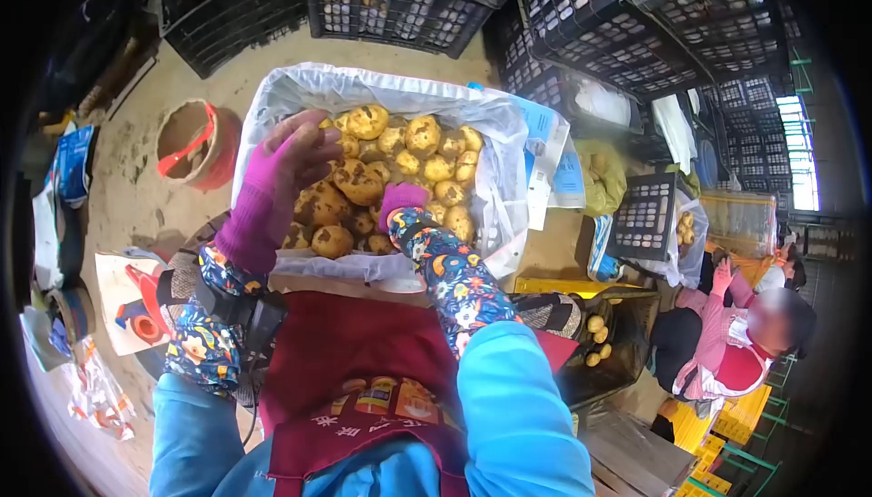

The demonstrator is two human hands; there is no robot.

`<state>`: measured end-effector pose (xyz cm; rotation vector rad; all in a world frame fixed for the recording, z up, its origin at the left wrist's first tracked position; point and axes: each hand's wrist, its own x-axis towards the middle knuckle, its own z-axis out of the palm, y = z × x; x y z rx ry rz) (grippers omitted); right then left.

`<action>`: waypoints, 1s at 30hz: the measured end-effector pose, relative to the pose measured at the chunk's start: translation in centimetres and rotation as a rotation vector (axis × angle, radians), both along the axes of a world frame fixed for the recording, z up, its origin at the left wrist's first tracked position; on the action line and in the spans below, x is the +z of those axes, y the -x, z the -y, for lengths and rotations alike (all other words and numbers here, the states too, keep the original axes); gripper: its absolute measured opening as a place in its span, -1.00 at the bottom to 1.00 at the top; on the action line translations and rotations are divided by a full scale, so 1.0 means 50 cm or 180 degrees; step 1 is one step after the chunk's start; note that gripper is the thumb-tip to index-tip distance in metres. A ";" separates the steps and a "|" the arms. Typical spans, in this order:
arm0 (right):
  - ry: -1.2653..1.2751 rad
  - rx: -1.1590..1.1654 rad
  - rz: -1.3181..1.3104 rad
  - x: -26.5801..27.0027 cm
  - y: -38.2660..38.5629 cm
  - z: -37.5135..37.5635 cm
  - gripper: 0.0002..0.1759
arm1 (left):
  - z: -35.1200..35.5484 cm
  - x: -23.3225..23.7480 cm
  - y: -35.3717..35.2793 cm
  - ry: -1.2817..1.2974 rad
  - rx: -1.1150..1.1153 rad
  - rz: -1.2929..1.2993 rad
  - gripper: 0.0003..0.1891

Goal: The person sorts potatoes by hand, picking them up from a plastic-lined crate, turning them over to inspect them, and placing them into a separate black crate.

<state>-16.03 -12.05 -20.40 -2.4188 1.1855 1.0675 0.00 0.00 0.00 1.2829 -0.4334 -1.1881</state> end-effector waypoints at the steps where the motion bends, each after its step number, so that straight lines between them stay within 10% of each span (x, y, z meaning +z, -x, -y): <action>1: 0.0154 0.0102 0.0058 0.011 0.023 -0.001 -0.08 | 0.001 0.006 0.018 0.0018 0.0011 -0.0106 -0.42; 13: -0.0062 -0.0169 0.1307 0.081 0.048 0.019 -0.21 | -0.011 0.005 0.021 -0.0002 -0.0148 -0.0147 -0.48; 18: -0.0549 -0.0058 0.0024 0.006 -0.025 0.015 -0.04 | -0.004 0.003 0.026 -0.0069 -0.0087 -0.0156 -0.51; 24: -0.1928 -0.0693 0.2049 0.083 0.054 0.062 -0.13 | 0.007 -0.029 0.022 -0.0299 -0.0041 -0.0056 -0.48; 30: -0.0089 -0.0001 0.3222 0.341 0.068 -0.029 -0.21 | 0.017 -0.082 0.101 -0.0370 -0.0849 -0.0813 -0.47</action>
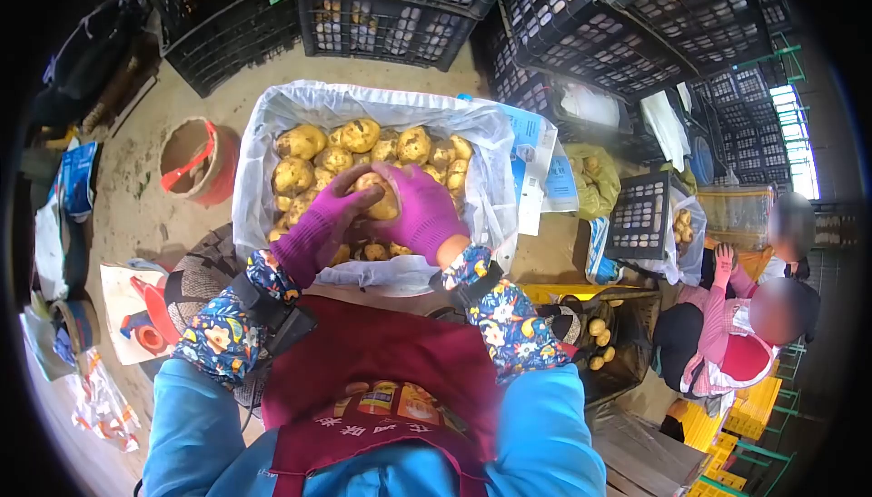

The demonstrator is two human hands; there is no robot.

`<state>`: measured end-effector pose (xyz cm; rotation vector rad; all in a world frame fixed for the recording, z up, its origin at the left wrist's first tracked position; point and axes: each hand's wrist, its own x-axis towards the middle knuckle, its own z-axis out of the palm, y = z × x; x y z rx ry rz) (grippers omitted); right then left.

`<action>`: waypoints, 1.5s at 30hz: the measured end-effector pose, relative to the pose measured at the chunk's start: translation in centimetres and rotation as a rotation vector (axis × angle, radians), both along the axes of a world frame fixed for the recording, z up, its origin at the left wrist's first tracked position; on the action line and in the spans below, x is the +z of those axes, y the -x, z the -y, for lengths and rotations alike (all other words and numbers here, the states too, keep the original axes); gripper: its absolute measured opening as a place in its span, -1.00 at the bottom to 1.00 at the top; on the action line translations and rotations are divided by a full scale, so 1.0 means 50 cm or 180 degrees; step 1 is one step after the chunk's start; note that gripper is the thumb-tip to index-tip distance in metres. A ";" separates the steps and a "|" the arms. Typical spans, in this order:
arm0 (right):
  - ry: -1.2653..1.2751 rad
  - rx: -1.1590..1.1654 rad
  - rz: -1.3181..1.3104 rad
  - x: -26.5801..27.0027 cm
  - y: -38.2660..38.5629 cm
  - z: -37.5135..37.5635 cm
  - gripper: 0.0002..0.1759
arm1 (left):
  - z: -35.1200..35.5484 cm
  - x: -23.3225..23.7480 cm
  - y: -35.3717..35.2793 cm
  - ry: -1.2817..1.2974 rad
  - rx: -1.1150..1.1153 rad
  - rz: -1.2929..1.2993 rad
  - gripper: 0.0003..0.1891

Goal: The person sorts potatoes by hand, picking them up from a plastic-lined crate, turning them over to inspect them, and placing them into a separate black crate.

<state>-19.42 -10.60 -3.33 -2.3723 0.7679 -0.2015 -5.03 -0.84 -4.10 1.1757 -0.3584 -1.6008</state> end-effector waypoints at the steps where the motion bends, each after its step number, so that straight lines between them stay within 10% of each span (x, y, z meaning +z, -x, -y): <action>1: 0.0063 -0.0031 0.0034 0.029 0.002 -0.008 -0.23 | -0.001 0.005 -0.009 0.0079 -0.0044 -0.0254 -0.48; 2: 0.0220 -0.0001 0.0347 0.031 0.016 -0.004 -0.34 | -0.001 0.013 -0.017 0.0151 -0.0095 -0.0510 -0.49; 5: -0.2953 -0.1633 0.1565 -0.036 0.067 0.046 -0.46 | -0.013 0.032 -0.017 0.0899 -0.0122 -0.0100 -0.58; 10: -0.3777 -0.1897 0.1566 0.050 0.079 -0.013 -0.31 | -0.008 0.038 -0.006 0.1872 -0.0175 0.0478 -0.47; 14: -0.3606 -0.1352 0.2403 0.032 0.057 -0.058 -0.15 | 0.004 0.071 0.015 0.1784 -0.0277 0.1343 -0.34; 17: -0.0756 -0.0712 0.2205 0.009 0.064 -0.049 -0.09 | 0.003 0.077 0.022 0.1752 -0.0338 0.1634 -0.32; 21: -0.1039 -0.0981 0.2279 0.053 0.065 -0.070 -0.05 | 0.000 0.070 0.007 0.1417 -0.0260 0.1068 -0.37; 26: -0.0909 -0.1079 0.2141 0.029 0.037 -0.089 -0.01 | 0.008 -0.012 -0.013 0.2865 0.0425 0.3588 -0.55; 28: -0.0518 -0.1168 0.2183 0.006 0.025 -0.089 -0.01 | -0.012 0.062 0.034 0.1361 0.0224 0.2081 -0.60; 32: -0.1135 -0.1009 0.2406 0.038 0.070 -0.088 -0.09 | 0.005 0.039 0.004 0.2592 -0.0226 0.3722 -0.73; 35: -0.2177 -0.1676 0.3028 0.132 0.197 -0.075 -0.09 | 0.015 0.060 0.026 0.0921 0.0164 0.0310 -0.71; 40: -0.1124 -0.2890 0.3397 0.162 0.643 -0.066 -0.33 | 0.062 -0.096 -0.081 0.0279 -0.0569 0.1853 -0.64; 45: -0.0809 -0.4421 0.2703 -0.201 1.137 -0.161 -0.50 | 0.092 -0.186 -0.047 0.0567 -0.2186 0.5050 -0.29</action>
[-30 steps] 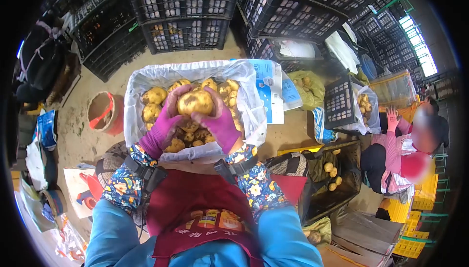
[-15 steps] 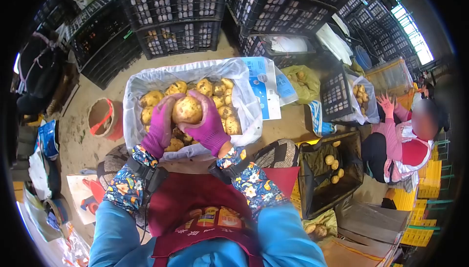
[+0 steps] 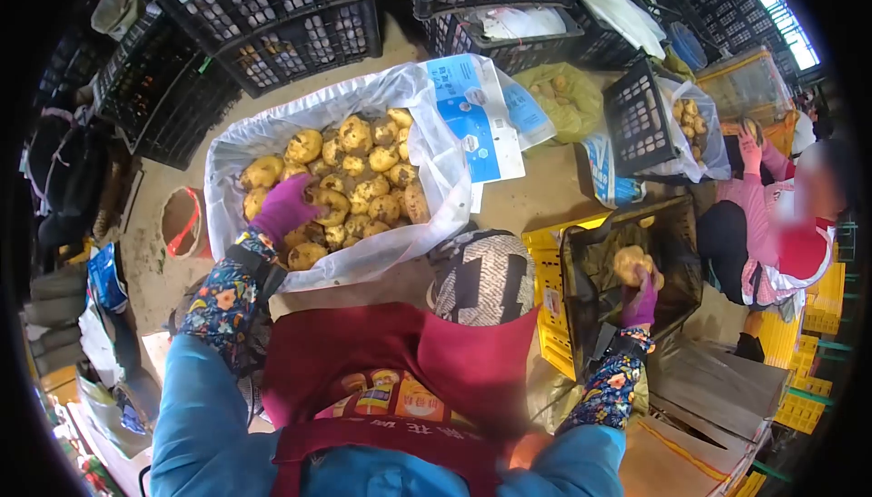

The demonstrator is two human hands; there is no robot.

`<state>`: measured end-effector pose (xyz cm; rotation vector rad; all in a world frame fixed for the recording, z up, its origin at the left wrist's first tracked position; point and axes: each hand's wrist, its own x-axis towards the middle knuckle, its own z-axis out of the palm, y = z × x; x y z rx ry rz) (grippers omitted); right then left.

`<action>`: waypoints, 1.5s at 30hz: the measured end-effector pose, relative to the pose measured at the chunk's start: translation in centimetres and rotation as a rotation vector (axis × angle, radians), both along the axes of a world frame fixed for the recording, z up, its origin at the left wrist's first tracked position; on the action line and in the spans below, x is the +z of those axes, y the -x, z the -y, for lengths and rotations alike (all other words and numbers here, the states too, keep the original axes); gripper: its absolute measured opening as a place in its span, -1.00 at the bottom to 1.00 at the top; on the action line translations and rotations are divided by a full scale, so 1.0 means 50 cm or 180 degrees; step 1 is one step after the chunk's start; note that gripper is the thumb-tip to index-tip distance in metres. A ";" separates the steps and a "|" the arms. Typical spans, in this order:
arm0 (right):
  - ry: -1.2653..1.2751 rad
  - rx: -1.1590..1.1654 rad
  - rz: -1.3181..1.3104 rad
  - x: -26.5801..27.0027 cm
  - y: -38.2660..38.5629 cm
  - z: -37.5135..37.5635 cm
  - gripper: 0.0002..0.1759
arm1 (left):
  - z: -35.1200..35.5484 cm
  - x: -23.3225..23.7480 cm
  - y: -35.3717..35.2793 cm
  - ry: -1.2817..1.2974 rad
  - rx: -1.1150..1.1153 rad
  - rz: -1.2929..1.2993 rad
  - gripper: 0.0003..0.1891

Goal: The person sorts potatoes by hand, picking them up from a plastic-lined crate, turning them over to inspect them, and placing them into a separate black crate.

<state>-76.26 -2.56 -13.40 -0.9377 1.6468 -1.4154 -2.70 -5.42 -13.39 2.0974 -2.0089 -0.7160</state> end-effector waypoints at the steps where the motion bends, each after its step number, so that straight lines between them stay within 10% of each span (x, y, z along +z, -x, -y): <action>1: -0.0190 0.0008 0.0313 -0.100 0.081 -0.034 -0.56 | 0.007 -0.014 0.019 -0.0318 -0.0174 0.0590 -0.20; 4: -0.1166 -0.0361 0.0485 -0.278 0.169 -0.124 -0.63 | 0.037 -0.057 0.056 -0.0965 -0.0190 0.0756 -0.16; 9: -0.1880 -0.0858 0.0087 -0.261 0.157 -0.102 -0.67 | 0.058 -0.137 0.027 -0.1144 0.0530 -0.0227 -0.18; 13: -0.0788 -0.0641 0.0481 -0.042 0.038 0.073 -0.70 | 0.038 -0.238 -0.040 -0.0790 0.0983 -0.2181 -0.45; 16: -0.0095 0.0395 0.0168 0.224 -0.236 0.199 -0.58 | 0.024 -0.237 -0.051 -0.0397 0.0974 -0.2098 -0.64; 19: 0.0381 0.1479 -0.0609 0.355 -0.445 0.280 -0.55 | 0.024 -0.195 -0.122 0.0050 0.2657 -0.2886 -0.80; 22: 0.0281 0.2305 -0.1043 0.403 -0.676 0.304 -0.67 | 0.021 -0.139 -0.201 0.0109 0.1923 -0.2283 -0.65; 26: 0.1080 0.4103 -0.3431 0.221 -0.968 0.271 -0.15 | 0.031 -0.147 -0.256 -0.0311 0.2084 -0.1950 -0.54; 27: 0.0089 0.4673 -0.3847 0.207 -1.039 0.233 -0.01 | 0.004 -0.063 -0.215 0.0060 0.1968 -0.2271 -0.53; 31: -0.1264 0.5544 -0.4087 0.011 -1.177 0.166 0.01 | -0.087 0.237 -0.091 0.0994 0.1872 -0.2954 -0.52; 34: -0.1427 0.5478 -0.4673 -0.105 -1.232 0.164 -0.01 | -0.111 0.246 -0.104 0.1115 0.1431 -0.2751 -0.55; 38: -0.2225 0.5494 -0.3236 -0.190 -1.214 0.252 -0.04 | -0.087 0.259 -0.109 0.0807 0.1722 -0.3528 -0.53; 41: -0.0665 0.6223 -0.0758 -0.148 -1.146 0.290 -0.44 | -0.077 0.262 -0.122 0.0350 0.1283 -0.3418 -0.47; 42: -0.3299 0.4777 0.0900 -0.092 -1.149 0.264 -0.47 | -0.083 0.244 -0.119 0.0746 0.0943 -0.2842 -0.43; 45: -0.2979 0.4924 0.1224 0.105 -1.167 0.252 -0.27 | -0.088 0.214 -0.088 0.1139 0.0429 -0.1575 -0.21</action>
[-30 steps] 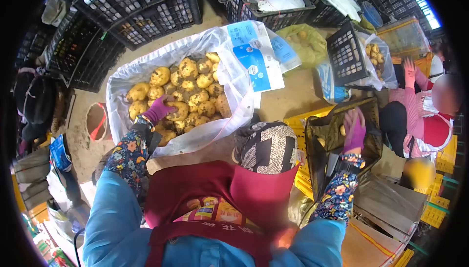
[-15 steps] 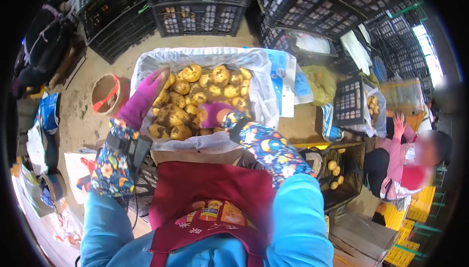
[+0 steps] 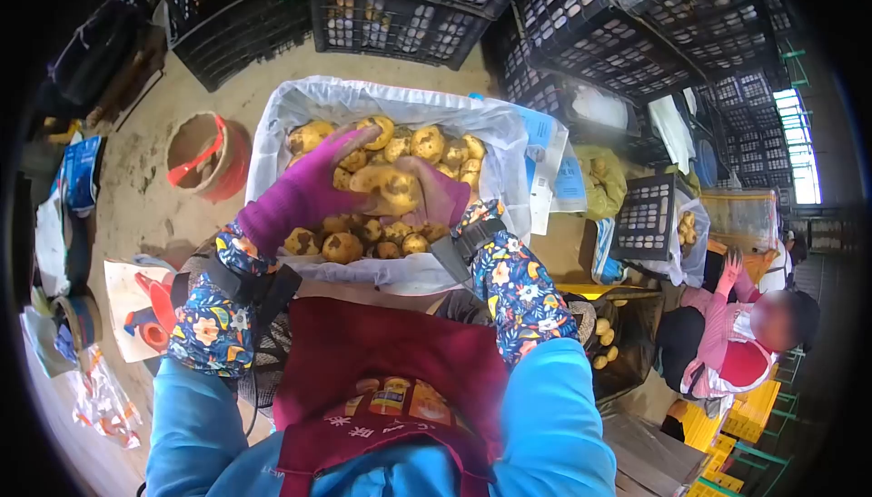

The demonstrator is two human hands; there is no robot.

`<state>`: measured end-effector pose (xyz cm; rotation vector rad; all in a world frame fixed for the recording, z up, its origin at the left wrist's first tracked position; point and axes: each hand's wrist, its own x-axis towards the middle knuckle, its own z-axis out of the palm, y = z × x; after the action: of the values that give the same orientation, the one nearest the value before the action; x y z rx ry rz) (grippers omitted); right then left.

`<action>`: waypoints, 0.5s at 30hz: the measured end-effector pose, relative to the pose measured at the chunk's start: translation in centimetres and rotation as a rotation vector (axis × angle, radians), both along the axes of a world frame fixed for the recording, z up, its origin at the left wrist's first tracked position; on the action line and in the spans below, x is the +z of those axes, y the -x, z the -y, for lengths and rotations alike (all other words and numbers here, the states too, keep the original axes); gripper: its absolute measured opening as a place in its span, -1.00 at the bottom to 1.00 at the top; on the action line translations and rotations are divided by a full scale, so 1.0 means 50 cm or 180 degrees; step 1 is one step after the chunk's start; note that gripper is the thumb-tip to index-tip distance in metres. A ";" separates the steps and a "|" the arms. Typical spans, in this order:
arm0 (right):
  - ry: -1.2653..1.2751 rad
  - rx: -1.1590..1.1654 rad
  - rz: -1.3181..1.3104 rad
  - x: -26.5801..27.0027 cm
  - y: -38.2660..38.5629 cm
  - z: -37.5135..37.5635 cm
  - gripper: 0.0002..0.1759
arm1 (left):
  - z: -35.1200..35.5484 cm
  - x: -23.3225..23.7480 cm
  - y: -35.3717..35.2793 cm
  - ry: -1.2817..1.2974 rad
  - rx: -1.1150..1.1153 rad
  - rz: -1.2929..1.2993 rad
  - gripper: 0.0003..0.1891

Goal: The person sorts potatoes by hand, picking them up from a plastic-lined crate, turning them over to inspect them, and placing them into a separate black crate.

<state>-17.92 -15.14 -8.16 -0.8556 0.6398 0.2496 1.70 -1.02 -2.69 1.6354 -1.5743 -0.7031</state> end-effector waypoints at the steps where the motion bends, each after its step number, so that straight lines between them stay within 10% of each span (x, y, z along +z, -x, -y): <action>1: 0.0175 -0.0078 -0.0065 0.062 -0.007 -0.008 -0.23 | 0.005 -0.003 0.004 0.0013 -0.0128 -0.0399 -0.20; 4: 0.0722 -0.0286 -0.0387 0.171 -0.010 -0.018 -0.21 | 0.024 -0.009 0.009 0.0081 -0.0300 -0.1473 -0.15; 8: 0.4921 -0.0813 -0.0023 0.169 -0.013 -0.082 -0.40 | 0.023 0.032 0.043 0.0177 -0.0054 -0.1118 -0.20; 12: 0.2119 -0.2223 0.0025 0.162 0.038 -0.066 -0.68 | 0.025 0.000 0.046 0.0271 -0.0067 -0.1994 -0.22; 15: 0.1946 -0.2631 0.0394 0.167 0.064 -0.071 -0.71 | 0.016 0.037 0.059 0.0180 0.0083 -0.1908 -0.23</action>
<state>-21.11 -11.58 0.21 -1.0958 0.9157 -0.7766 -1.23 -1.82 -0.84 1.2406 -1.1226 -1.0105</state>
